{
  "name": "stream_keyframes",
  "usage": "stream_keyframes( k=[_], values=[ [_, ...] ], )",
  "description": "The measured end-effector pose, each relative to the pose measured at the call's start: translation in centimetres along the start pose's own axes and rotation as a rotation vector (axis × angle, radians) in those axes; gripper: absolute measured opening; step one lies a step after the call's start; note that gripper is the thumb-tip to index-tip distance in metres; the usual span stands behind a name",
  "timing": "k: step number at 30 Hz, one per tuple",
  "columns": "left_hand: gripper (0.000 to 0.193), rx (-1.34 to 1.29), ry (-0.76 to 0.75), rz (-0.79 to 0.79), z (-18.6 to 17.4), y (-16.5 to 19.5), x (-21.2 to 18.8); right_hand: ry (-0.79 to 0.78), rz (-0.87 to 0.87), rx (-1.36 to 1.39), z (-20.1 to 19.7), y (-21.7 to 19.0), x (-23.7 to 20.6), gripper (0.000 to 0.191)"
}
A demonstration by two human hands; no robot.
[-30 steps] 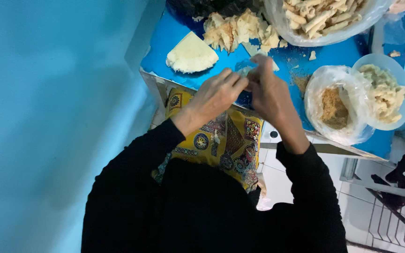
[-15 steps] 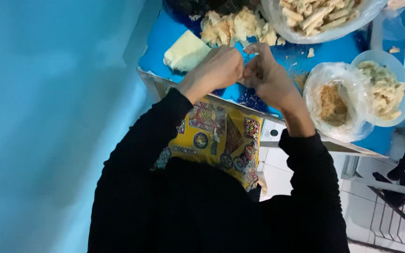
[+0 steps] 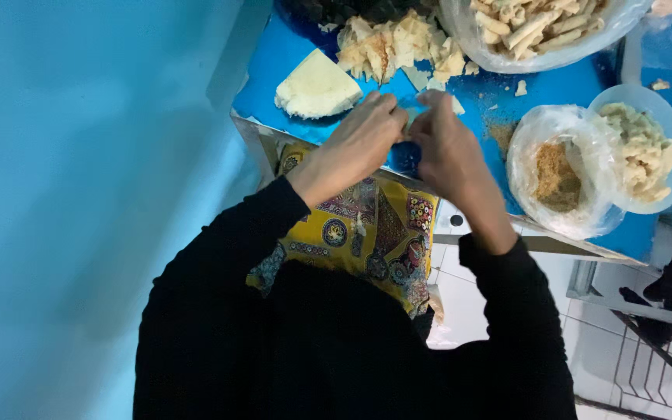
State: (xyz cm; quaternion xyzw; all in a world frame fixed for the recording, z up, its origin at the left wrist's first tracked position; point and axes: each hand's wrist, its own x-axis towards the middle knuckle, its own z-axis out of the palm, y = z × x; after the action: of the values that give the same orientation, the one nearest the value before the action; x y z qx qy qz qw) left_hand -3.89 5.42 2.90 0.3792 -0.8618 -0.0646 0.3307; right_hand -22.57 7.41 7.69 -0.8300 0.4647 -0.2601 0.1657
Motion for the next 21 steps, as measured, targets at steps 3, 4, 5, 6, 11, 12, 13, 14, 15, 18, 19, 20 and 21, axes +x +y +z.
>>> stream_keyframes(
  k=[3, 4, 5, 6, 11, 12, 13, 14, 15, 18, 19, 20, 21],
  values=[
    [0.005, -0.080, -0.146, -0.094, -0.2, -0.1, 0.4, -0.103, 0.074, 0.171, -1.2, 0.6, 0.3, 0.058],
    [0.008, -0.044, -0.091, -0.073, -0.2, 0.1, 0.4, -0.060, 0.052, 0.163, -1.2, 0.6, 0.2, 0.058],
    [0.012, -0.007, -0.037, -0.057, -0.2, 0.4, 0.2, -0.020, 0.030, 0.157, -1.0, 0.5, -0.1, 0.057],
    [0.016, 0.031, 0.016, -0.038, -0.1, 0.7, 0.0, 0.022, 0.008, 0.150, -0.7, 0.4, -0.4, 0.057],
    [0.022, 0.255, -0.003, 0.032, -0.1, 2.5, -1.6, 0.134, -0.084, -0.302, 1.4, -0.1, -2.5, 0.053],
    [0.023, 0.291, -0.017, 0.037, -0.1, 2.7, -2.0, 0.125, -0.075, -0.380, 1.7, -0.2, -3.0, 0.053],
    [0.027, 0.397, -0.029, 0.055, -0.2, 2.9, -2.3, 0.150, -0.119, -0.420, 2.0, -0.2, -3.5, 0.056],
    [0.032, 0.503, -0.040, 0.072, -0.2, 3.1, -2.6, 0.174, -0.164, -0.460, 2.2, -0.2, -4.1, 0.059],
    [0.036, 0.606, -0.055, 0.090, -0.1, 3.2, -2.7, 0.197, -0.205, -0.499, 2.5, -0.2, -4.4, 0.063],
    [0.051, 0.555, -0.107, -0.047, 0.8, 3.1, -1.6, 0.068, -0.153, -0.681, 3.0, 0.1, -3.9, 0.063],
    [0.055, 0.530, -0.106, -0.094, 1.2, 2.8, -0.6, 0.057, -0.175, -0.693, 2.9, 0.4, -3.2, 0.064],
    [0.058, 0.506, -0.106, -0.143, 1.6, 2.4, 0.6, 0.046, -0.199, -0.702, 2.5, 0.7, -2.2, 0.065],
    [0.061, 0.483, -0.105, -0.193, 1.8, 1.8, 1.4, 0.034, -0.224, -0.711, 1.9, 1.0, -1.3, 0.065]
  ],
)
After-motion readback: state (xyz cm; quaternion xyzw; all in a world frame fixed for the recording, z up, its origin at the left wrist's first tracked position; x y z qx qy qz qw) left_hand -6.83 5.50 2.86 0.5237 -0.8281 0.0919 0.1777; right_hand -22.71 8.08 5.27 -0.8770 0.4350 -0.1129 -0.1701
